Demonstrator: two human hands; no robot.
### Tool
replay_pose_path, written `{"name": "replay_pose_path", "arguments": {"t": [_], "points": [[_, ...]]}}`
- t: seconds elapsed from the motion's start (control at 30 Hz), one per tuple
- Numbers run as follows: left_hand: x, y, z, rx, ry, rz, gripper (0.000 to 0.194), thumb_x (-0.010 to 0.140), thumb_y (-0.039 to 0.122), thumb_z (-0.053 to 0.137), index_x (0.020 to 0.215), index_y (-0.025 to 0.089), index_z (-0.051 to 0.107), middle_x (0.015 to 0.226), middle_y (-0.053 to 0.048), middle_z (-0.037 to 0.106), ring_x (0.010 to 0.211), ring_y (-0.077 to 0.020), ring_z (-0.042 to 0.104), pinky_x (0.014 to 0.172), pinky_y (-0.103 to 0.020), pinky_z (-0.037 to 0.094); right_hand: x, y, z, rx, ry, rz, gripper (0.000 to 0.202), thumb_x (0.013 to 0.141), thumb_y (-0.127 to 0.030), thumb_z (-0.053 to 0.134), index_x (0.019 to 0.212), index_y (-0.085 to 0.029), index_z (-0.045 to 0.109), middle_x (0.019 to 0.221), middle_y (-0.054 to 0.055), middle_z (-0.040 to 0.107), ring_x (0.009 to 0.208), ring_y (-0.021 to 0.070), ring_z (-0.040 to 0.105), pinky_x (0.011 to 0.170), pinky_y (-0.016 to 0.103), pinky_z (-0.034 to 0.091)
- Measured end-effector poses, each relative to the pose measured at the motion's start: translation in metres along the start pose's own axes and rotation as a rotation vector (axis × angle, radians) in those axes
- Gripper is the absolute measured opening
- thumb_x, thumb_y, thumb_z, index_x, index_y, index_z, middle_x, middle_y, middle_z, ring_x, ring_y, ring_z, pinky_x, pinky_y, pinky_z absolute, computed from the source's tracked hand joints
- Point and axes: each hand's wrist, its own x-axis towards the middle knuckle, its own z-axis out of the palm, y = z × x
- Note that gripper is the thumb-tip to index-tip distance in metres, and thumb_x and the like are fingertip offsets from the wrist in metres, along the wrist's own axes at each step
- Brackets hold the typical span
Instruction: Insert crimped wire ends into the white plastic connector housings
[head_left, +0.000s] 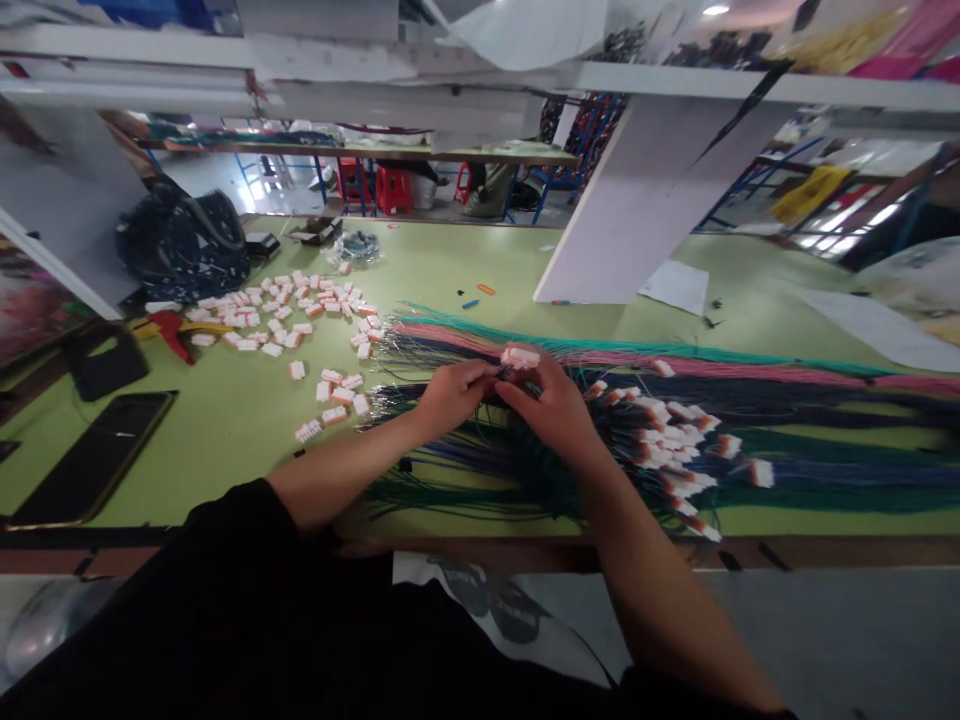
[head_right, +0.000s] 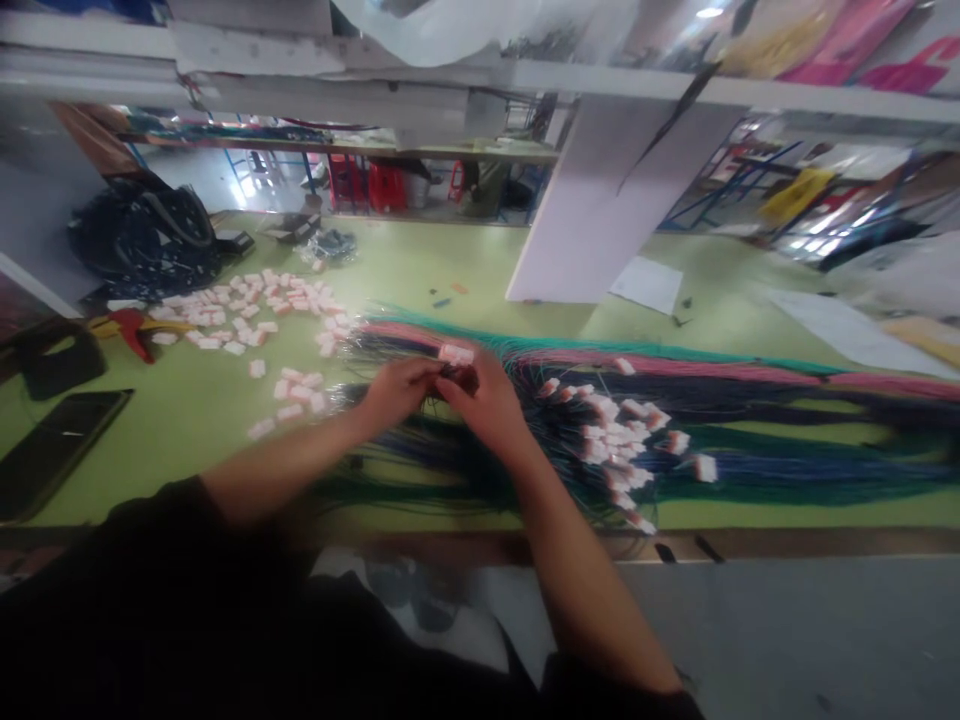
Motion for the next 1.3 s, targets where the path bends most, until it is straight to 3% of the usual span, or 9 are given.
{"name": "replay_pose_path", "arguments": {"t": [0.3, 0.6, 0.7, 0.8, 0.93, 1.03, 1.1, 1.17, 1.3], "points": [[0.0, 0.001, 0.004, 0.131, -0.069, -0.026, 0.021, 0.083, 0.011, 0.05, 0.095, 0.017, 0.066, 0.099, -0.003, 0.071, 0.093, -0.0177, 0.064, 0.084, -0.026, 0.048, 0.004, 0.001, 0.0, -0.651, -0.297, -0.082, 0.028, 0.087, -0.031, 0.04, 0.091, -0.019, 0.066, 0.087, 0.01, 0.07, 0.086, 0.0244, 0.061, 0.086, 0.042, 0.038], [0.006, -0.005, 0.006, 0.263, -0.054, -0.111, 0.014, 0.089, 0.025, 0.05, 0.077, 0.018, 0.056, 0.077, -0.003, 0.063, 0.079, -0.0181, 0.06, 0.071, -0.026, 0.043, 0.018, -0.02, 0.009, -0.8, -0.446, 0.186, 0.036, 0.09, -0.03, 0.036, 0.103, -0.024, 0.069, 0.097, 0.007, 0.073, 0.079, 0.0207, 0.066, 0.058, 0.027, 0.033], [0.008, -0.007, 0.008, 0.194, 0.001, -0.212, 0.025, 0.088, 0.02, 0.049, 0.063, 0.02, 0.046, 0.068, 0.0, 0.058, 0.072, -0.0159, 0.056, 0.066, -0.025, 0.04, 0.013, -0.027, 0.014, -0.91, -0.395, 0.098, 0.041, 0.091, -0.028, 0.031, 0.091, -0.018, 0.071, 0.086, 0.011, 0.074, 0.072, 0.0215, 0.065, 0.059, 0.03, 0.03], [0.012, -0.01, 0.009, 0.149, 0.028, -0.291, 0.034, 0.089, 0.021, 0.047, 0.056, 0.02, 0.038, 0.061, 0.001, 0.053, 0.065, -0.0141, 0.052, 0.062, -0.024, 0.037, -0.001, -0.043, 0.019, -0.994, -0.391, -0.129, 0.039, 0.086, -0.013, 0.033, 0.075, -0.014, 0.071, 0.068, 0.012, 0.07, 0.063, 0.0204, 0.061, 0.065, 0.034, 0.027], [0.018, -0.016, 0.006, 0.143, 0.025, -0.341, 0.038, 0.091, 0.02, 0.039, 0.053, 0.019, 0.039, 0.053, 0.002, 0.049, 0.055, -0.0125, 0.048, 0.057, -0.024, 0.034, -0.02, -0.068, 0.02, -0.825, -0.441, -0.459, 0.03, 0.079, -0.01, 0.041, 0.071, -0.018, 0.068, 0.063, 0.005, 0.068, 0.063, 0.0161, 0.058, 0.071, 0.033, 0.027], [0.017, -0.016, 0.003, 0.148, 0.024, -0.313, 0.028, 0.085, 0.023, 0.052, 0.058, 0.017, 0.046, 0.056, 0.003, 0.051, 0.056, -0.0116, 0.047, 0.056, -0.023, 0.033, -0.014, -0.065, 0.009, -0.809, -0.23, -0.211, 0.031, 0.084, -0.017, 0.04, 0.072, -0.018, 0.068, 0.064, 0.006, 0.068, 0.062, 0.0172, 0.057, 0.074, 0.034, 0.029], [0.013, -0.012, 0.002, 0.167, 0.013, -0.259, 0.014, 0.082, 0.023, 0.057, 0.07, 0.016, 0.053, 0.06, 0.003, 0.054, 0.058, -0.0121, 0.049, 0.056, -0.023, 0.034, -0.003, -0.049, -0.001, -0.742, -0.029, 0.039, 0.032, 0.087, -0.027, 0.038, 0.089, -0.016, 0.069, 0.078, 0.009, 0.071, 0.072, 0.0207, 0.06, 0.074, 0.034, 0.033], [0.008, -0.007, 0.003, 0.211, -0.028, -0.17, 0.009, 0.082, 0.023, 0.055, 0.087, 0.016, 0.059, 0.067, 0.001, 0.06, 0.061, -0.0142, 0.054, 0.059, -0.024, 0.038, 0.006, -0.029, -0.007, -0.57, 0.053, 0.204, 0.038, 0.084, -0.042, 0.046, 0.102, -0.015, 0.065, 0.09, 0.012, 0.071, 0.079, 0.0243, 0.061, 0.07, 0.033, 0.037], [-0.001, 0.007, 0.006, 0.346, -0.162, -0.052, 0.039, 0.086, 0.024, 0.048, 0.124, 0.015, 0.05, 0.089, -0.008, 0.069, 0.08, -0.0231, 0.065, 0.07, -0.03, 0.046, 0.006, -0.008, -0.002, -0.107, 0.037, 0.167, 0.04, 0.075, -0.045, 0.056, 0.104, -0.019, 0.065, 0.099, 0.008, 0.07, 0.087, 0.0231, 0.062, 0.074, 0.033, 0.046]]}}
